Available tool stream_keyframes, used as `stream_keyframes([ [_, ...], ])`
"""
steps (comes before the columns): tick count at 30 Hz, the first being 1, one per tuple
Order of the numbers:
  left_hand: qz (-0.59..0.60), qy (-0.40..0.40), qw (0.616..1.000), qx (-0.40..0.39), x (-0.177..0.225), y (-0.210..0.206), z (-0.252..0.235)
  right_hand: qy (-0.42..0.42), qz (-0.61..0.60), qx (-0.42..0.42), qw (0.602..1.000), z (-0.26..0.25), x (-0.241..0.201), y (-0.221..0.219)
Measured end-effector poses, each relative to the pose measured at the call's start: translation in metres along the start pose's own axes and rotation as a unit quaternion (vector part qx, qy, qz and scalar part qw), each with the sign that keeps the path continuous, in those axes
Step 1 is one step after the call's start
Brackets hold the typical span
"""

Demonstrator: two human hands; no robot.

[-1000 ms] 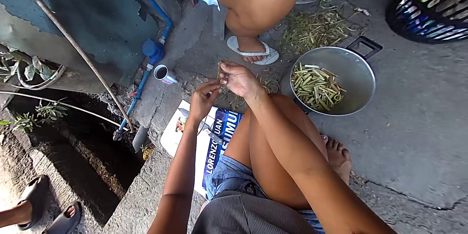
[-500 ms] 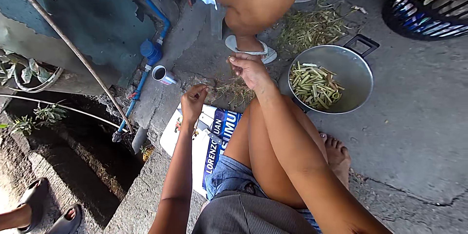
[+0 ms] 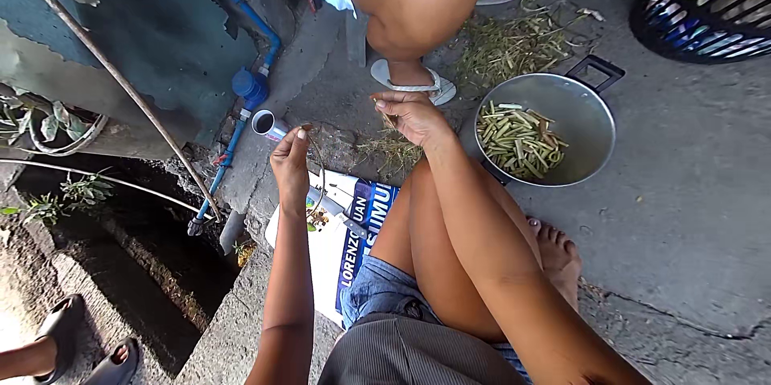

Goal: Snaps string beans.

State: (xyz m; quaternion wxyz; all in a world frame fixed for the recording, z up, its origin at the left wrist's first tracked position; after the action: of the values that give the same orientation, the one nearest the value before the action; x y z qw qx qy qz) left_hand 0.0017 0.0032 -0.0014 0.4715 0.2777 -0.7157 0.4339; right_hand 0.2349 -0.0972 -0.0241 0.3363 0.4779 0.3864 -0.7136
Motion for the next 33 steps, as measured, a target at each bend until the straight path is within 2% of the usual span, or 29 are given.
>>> stream_keyframes([
  [3,0.034,0.013,0.999,0.001,0.002,0.001,0.000,-0.012,-0.024,-0.002,1.000,0.000,-0.001,-0.001],
  [6,0.019,0.009,1.000,0.014,0.005,0.004,0.001,-0.013,-0.047,0.026,0.998,-0.004,0.002,0.002],
  [10,0.002,-0.001,1.000,0.021,0.010,0.009,0.002,-0.054,-0.002,0.112,0.992,-0.005,0.001,0.019],
  [13,0.014,-0.005,0.999,0.038,0.009,0.015,0.001,-0.027,0.103,0.207,0.972,-0.002,-0.001,0.045],
  [16,0.005,-0.002,0.999,0.047,0.007,0.014,0.000,-0.037,0.108,0.263,0.958,0.004,-0.006,0.067],
  [20,-0.098,0.003,0.995,0.002,-0.002,-0.004,0.003,-0.078,-0.027,0.165,0.983,0.002,-0.005,0.071],
  [24,-0.158,0.009,0.985,-0.062,-0.009,-0.029,0.009,-0.052,-0.060,0.056,0.995,-0.003,0.000,0.059],
  [26,-0.156,0.018,0.985,-0.075,-0.014,-0.037,0.008,-0.036,-0.049,0.051,0.997,0.000,-0.001,0.061],
  [28,-0.142,0.031,0.987,-0.070,-0.019,-0.043,0.004,-0.013,0.033,0.125,0.991,0.009,-0.008,0.068],
  [30,-0.144,0.039,0.986,-0.074,-0.021,-0.046,0.002,0.017,0.187,0.265,0.946,0.023,-0.014,0.086],
  [31,-0.145,0.042,0.986,-0.077,-0.022,-0.046,0.001,0.019,0.267,0.336,0.903,0.028,-0.014,0.098],
  [33,-0.147,0.044,0.985,-0.084,-0.023,-0.046,0.002,-0.046,0.378,0.407,0.830,0.039,-0.021,0.112],
])
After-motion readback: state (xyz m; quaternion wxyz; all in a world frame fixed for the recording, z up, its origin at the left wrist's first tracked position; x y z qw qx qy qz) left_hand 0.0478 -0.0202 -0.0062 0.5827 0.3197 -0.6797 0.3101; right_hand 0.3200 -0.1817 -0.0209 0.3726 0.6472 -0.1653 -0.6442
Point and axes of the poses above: each hand's wrist, its own z-axis away from the middle knuckle, its own y-axis out of the back of the hand, x = y × z, the point moved 2 cm from there along -z, towards the middle knuckle, and after that the axes turned 12 degrees about z, right-handed, at the moved point
